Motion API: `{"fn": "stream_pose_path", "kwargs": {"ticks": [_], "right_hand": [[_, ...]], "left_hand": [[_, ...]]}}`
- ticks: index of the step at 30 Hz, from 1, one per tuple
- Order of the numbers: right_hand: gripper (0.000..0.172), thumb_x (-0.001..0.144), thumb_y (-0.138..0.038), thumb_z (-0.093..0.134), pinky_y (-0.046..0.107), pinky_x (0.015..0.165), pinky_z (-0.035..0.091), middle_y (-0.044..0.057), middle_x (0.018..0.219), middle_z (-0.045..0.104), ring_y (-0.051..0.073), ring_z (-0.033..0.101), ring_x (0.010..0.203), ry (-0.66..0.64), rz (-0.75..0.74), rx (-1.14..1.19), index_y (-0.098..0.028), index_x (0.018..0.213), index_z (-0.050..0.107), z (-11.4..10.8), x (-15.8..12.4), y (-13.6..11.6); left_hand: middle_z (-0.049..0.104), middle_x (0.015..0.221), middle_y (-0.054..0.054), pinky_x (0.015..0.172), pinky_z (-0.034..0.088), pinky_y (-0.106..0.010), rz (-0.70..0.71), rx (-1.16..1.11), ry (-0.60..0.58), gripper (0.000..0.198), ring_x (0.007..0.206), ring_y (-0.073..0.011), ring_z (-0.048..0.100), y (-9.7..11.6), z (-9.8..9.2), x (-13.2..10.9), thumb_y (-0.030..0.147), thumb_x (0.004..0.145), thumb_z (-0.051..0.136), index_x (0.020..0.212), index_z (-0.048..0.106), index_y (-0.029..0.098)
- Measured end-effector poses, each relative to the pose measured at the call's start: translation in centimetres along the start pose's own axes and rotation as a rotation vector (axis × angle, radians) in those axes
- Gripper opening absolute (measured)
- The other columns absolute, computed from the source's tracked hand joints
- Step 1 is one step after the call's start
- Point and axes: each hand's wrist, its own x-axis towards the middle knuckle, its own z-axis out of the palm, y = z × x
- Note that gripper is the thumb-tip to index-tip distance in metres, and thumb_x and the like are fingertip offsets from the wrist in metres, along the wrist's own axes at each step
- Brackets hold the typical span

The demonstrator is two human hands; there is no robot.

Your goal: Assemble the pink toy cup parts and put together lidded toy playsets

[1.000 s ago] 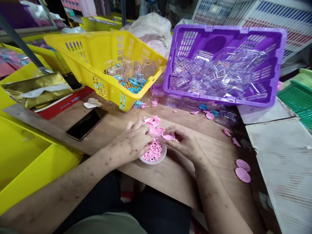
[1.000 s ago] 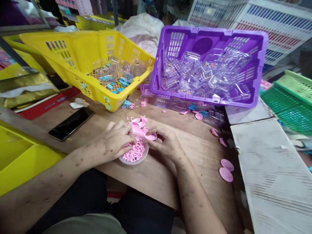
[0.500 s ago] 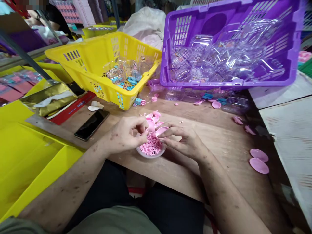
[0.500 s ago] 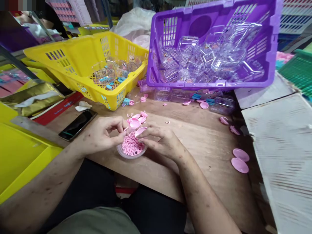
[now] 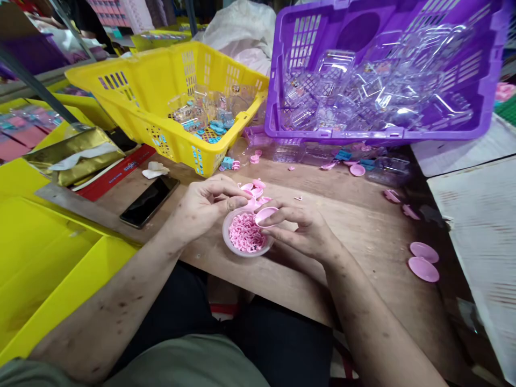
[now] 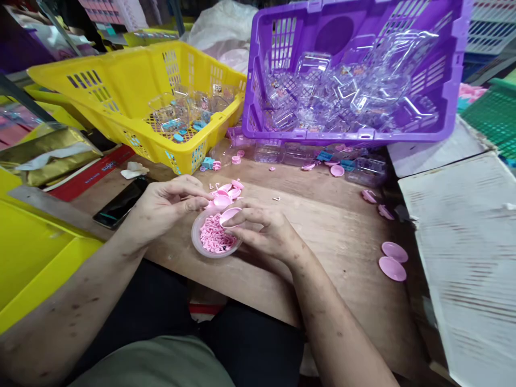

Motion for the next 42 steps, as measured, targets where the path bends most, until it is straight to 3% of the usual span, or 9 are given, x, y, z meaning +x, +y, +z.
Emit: {"fn": "stream_pose_path", "kwargs": {"ticks": [4, 7, 12, 21, 25, 30, 36, 42], "right_hand": [[0.009, 0.104, -0.036, 0.086, 0.041, 0.107, 0.068, 0.005, 0.115, 0.087, 0.025, 0.083, 0.113, -0.001, 0.030, 0.001, -0.028, 0.108, 0.087, 0.0, -0.1, -0.1], [0.014, 0.103, -0.041, 0.086, 0.041, 0.103, 0.070, 0.004, 0.107, 0.088, 0.024, 0.085, 0.104, 0.000, 0.045, -0.011, -0.029, 0.109, 0.089, -0.1, -0.1, -0.2], [0.009, 0.102, -0.036, 0.088, 0.040, 0.103, 0.070, 0.003, 0.111, 0.089, 0.024, 0.085, 0.109, 0.010, 0.012, -0.006, -0.030, 0.109, 0.089, -0.2, 0.0, -0.3], [0.011, 0.102, -0.037, 0.088, 0.042, 0.107, 0.068, 0.004, 0.113, 0.088, 0.024, 0.084, 0.111, 0.003, 0.018, 0.021, -0.029, 0.109, 0.089, -0.1, -0.1, 0.0], [0.011, 0.102, -0.039, 0.088, 0.040, 0.105, 0.070, 0.004, 0.113, 0.089, 0.024, 0.085, 0.108, 0.009, 0.032, 0.001, -0.029, 0.107, 0.089, -0.1, -0.1, -0.3], [0.012, 0.102, -0.040, 0.088, 0.041, 0.104, 0.071, 0.004, 0.110, 0.089, 0.024, 0.086, 0.104, 0.052, 0.041, 0.019, -0.030, 0.107, 0.091, 0.2, -0.2, -0.2], [0.009, 0.099, -0.037, 0.091, 0.042, 0.103, 0.071, 0.004, 0.108, 0.089, 0.025, 0.086, 0.105, 0.111, 0.035, 0.118, -0.031, 0.106, 0.092, 0.6, -0.1, -0.2], [0.021, 0.100, -0.043, 0.089, 0.038, 0.105, 0.068, 0.006, 0.114, 0.088, 0.022, 0.085, 0.108, 0.053, 0.086, 0.181, -0.025, 0.110, 0.089, 0.8, 0.2, -0.8]], "left_hand": [[0.085, 0.087, -0.007, 0.072, 0.070, -0.029, -0.125, -0.161, 0.025, 0.040, 0.074, -0.0181, 0.080, -0.3, 1.4, -0.5, 0.052, 0.082, 0.103, 0.094, 0.090, 0.017], [0.086, 0.087, -0.008, 0.072, 0.072, -0.030, -0.159, -0.197, 0.063, 0.045, 0.072, -0.0197, 0.082, -0.3, 2.3, -0.9, 0.053, 0.076, 0.106, 0.095, 0.089, 0.015], [0.087, 0.093, -0.009, 0.078, 0.073, -0.031, -0.130, -0.125, 0.045, 0.038, 0.079, -0.0210, 0.084, -0.3, 2.5, -0.9, 0.046, 0.078, 0.104, 0.095, 0.088, 0.015], [0.084, 0.085, -0.005, 0.070, 0.070, -0.025, -0.102, -0.080, 0.029, 0.030, 0.071, -0.0171, 0.080, -0.3, 2.4, -0.8, 0.040, 0.083, 0.101, 0.093, 0.086, 0.016], [0.086, 0.093, -0.005, 0.074, 0.068, -0.024, -0.030, 0.081, 0.030, 0.015, 0.079, -0.0174, 0.081, 0.0, 2.2, -1.1, 0.031, 0.091, 0.091, 0.096, 0.087, 0.018], [0.087, 0.096, -0.006, 0.085, 0.065, -0.028, 0.116, 0.319, 0.000, 0.011, 0.090, -0.0200, 0.081, -0.1, 1.8, -1.3, 0.030, 0.097, 0.085, 0.099, 0.087, 0.020], [0.086, 0.092, -0.005, 0.080, 0.066, -0.027, 0.068, 0.171, -0.031, 0.009, 0.084, -0.0194, 0.081, -0.1, 1.9, -1.1, 0.028, 0.094, 0.086, 0.093, 0.085, 0.019], [0.084, 0.087, -0.001, 0.076, 0.066, -0.022, 0.062, 0.176, -0.073, 0.006, 0.081, -0.0170, 0.080, 0.2, 2.1, -0.7, 0.027, 0.092, 0.087, 0.090, 0.084, 0.022]]}}
